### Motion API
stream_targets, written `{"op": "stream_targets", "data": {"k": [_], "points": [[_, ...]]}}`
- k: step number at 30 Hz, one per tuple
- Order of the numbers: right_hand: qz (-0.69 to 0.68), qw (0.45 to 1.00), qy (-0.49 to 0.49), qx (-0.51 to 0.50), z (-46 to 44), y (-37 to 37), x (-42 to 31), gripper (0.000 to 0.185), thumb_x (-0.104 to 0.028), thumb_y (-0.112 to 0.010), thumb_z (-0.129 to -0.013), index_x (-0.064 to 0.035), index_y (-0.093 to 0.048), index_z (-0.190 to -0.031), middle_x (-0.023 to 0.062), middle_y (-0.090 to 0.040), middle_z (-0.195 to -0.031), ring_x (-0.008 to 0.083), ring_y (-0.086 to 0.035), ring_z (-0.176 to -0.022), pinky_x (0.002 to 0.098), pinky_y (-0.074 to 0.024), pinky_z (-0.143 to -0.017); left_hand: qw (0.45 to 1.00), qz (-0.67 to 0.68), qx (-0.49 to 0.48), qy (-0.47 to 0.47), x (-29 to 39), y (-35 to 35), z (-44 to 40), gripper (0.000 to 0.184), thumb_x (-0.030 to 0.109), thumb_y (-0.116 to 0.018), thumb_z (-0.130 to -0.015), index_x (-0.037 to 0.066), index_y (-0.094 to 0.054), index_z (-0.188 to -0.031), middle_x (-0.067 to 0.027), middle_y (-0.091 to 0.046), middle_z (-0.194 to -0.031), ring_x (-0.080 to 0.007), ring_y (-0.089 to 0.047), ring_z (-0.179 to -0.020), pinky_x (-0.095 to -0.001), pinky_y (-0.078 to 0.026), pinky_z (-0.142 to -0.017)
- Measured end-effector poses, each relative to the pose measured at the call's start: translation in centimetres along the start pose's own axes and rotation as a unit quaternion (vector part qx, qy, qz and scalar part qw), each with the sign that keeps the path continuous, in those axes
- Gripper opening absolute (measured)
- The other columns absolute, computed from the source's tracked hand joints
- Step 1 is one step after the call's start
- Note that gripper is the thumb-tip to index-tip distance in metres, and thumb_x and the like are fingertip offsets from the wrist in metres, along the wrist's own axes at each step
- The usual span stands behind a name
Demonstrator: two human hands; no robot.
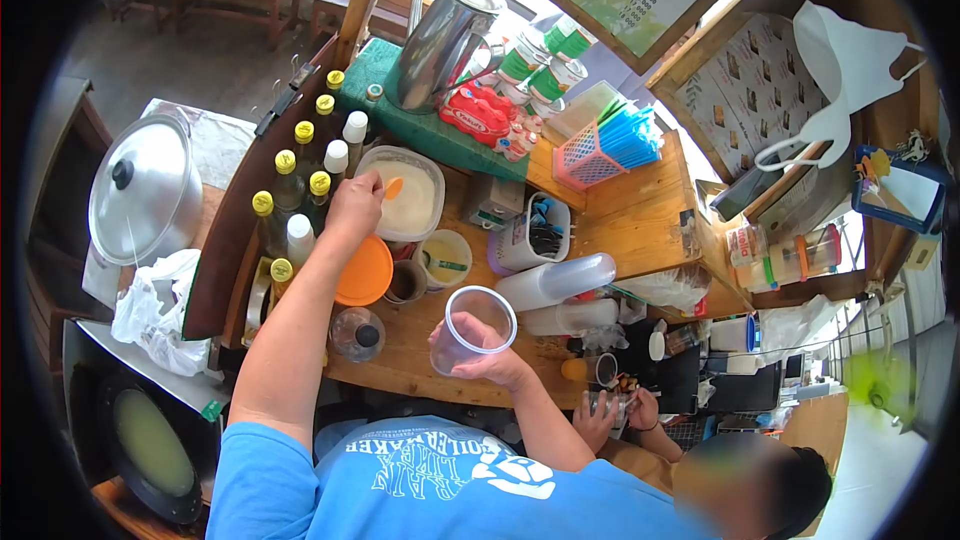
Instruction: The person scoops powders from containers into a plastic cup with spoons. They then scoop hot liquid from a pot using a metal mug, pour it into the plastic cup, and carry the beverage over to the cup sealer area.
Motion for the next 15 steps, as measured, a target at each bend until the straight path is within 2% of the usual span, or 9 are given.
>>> {"op": "stream_targets", "data": {"k": [1,2,6,15], "points": [[0.0,1.0,0.006,0.017,0.1,0.2,0.1,0.07,-0.01,-0.087,-0.069,-0.0106,-0.049,-0.128,0.002,-0.057,-0.123,0.0158,-0.053,-0.119,0.0331,-0.0395,-0.106,1.0,-0.002,-0.001,0.001,-0.2,-0.1,0.1,0.012,0.015,-0.059,-0.09,0.003,-0.063,-0.089,-0.0217,-0.065,-0.079,-0.0418,-0.064,-0.08,-0.0481,-0.05,-0.07],[0.007,0.999,0.005,0.038,0.2,0.1,0.0,0.071,-0.013,-0.087,-0.069,-0.0112,-0.049,-0.129,0.0036,-0.057,-0.122,0.0188,-0.052,-0.122,0.0361,-0.0385,-0.108,1.0,-0.002,0.0,-0.004,0.0,0.0,0.1,0.012,0.015,-0.06,-0.09,0.003,-0.063,-0.089,-0.0215,-0.066,-0.079,-0.0417,-0.064,-0.08,-0.0481,-0.05,-0.07],[0.043,0.995,0.019,0.09,0.3,0.7,0.1,0.074,-0.015,-0.088,-0.071,-0.0107,-0.047,-0.132,0.0038,-0.057,-0.124,0.018,-0.053,-0.122,0.0353,-0.0406,-0.107,1.0,0.005,0.003,-0.01,-0.3,-0.2,0.0,0.012,0.015,-0.061,-0.089,0.003,-0.063,-0.089,-0.0211,-0.066,-0.079,-0.0416,-0.064,-0.08,-0.0482,-0.05,-0.071],[0.048,0.99,0.039,0.13,-0.4,1.1,1.3,0.073,-0.013,-0.088,-0.072,-0.0096,-0.047,-0.133,0.0049,-0.057,-0.124,0.0171,-0.055,-0.119,0.034,-0.0443,-0.104,1.0,0.006,0.004,-0.007,-0.9,-0.3,0.2,0.015,0.016,-0.059,-0.09,0.004,-0.067,-0.093,-0.0231,-0.067,-0.084,-0.0424,-0.064,-0.084,-0.048,-0.051,-0.073]]}}
Point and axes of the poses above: each hand's wrist, its own z-axis away from the middle knuckle, its own y-axis out of the back of the hand, x = y × z, the point moved 8 cm from there along -z, towards the middle knuckle
